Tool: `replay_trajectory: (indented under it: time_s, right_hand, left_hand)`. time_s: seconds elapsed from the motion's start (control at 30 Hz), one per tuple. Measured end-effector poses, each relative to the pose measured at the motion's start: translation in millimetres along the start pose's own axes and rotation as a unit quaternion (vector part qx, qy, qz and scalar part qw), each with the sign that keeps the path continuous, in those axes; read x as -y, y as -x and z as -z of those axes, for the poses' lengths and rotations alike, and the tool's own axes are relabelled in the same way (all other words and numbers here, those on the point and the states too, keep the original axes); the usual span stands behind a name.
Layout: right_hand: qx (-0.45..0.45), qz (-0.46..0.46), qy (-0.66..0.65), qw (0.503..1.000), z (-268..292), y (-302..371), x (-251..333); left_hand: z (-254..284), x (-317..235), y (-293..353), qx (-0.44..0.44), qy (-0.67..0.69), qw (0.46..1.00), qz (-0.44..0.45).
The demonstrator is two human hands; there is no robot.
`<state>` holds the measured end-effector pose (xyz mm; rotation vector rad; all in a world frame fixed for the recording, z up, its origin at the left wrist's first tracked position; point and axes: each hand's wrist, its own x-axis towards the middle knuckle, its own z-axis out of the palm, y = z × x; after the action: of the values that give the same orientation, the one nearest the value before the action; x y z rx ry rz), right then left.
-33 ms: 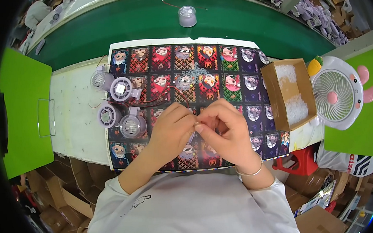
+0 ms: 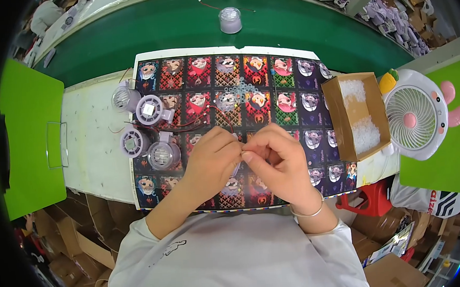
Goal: The person assembles handheld fan components by hand, threading wires through housings, fitting parts together, and placing the assembled units onto the mat and conveyor belt.
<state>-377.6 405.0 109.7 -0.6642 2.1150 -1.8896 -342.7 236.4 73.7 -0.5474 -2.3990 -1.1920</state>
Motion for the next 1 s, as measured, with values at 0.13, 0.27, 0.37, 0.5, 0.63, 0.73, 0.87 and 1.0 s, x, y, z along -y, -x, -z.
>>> replay_trajectory:
  time_s: [0.13,0.27,0.37,0.5,0.63,0.73,0.87,1.0]
  right_hand:
    - [-0.002,-0.065,-0.019,0.998,4,3,2]
    - [-0.043,-0.075,-0.057,0.995,0,3,-4]
    - [-0.019,-0.005,0.117,0.993,1,2,4]
    - [-0.029,0.093,0.265,0.959,0,2,10]
    - [-0.03,0.103,0.27,0.957,-1,2,9]
    - [-0.054,0.127,0.288,0.948,0,0,5]
    - [-0.137,0.008,0.069,0.988,2,3,-6]
    - [-0.072,-0.15,-0.309,0.936,9,-3,-32]
  left_hand:
    - [-7,3,3,0.004,-0.029,0.999,-0.02]
    - [-10,3,2,0.002,-0.041,0.998,-0.037]
    - [-6,3,0,0.006,-0.044,0.998,-0.038]
    - [-7,2,1,0.016,-0.053,0.998,-0.023]
    - [-12,-1,4,0.002,-0.083,0.997,-0.006]
    - [-17,4,2,-0.077,-0.075,0.994,-0.022]
    - [-23,11,17,-0.038,-0.012,0.991,0.129]
    - [-24,14,19,-0.014,0.122,0.967,0.222]
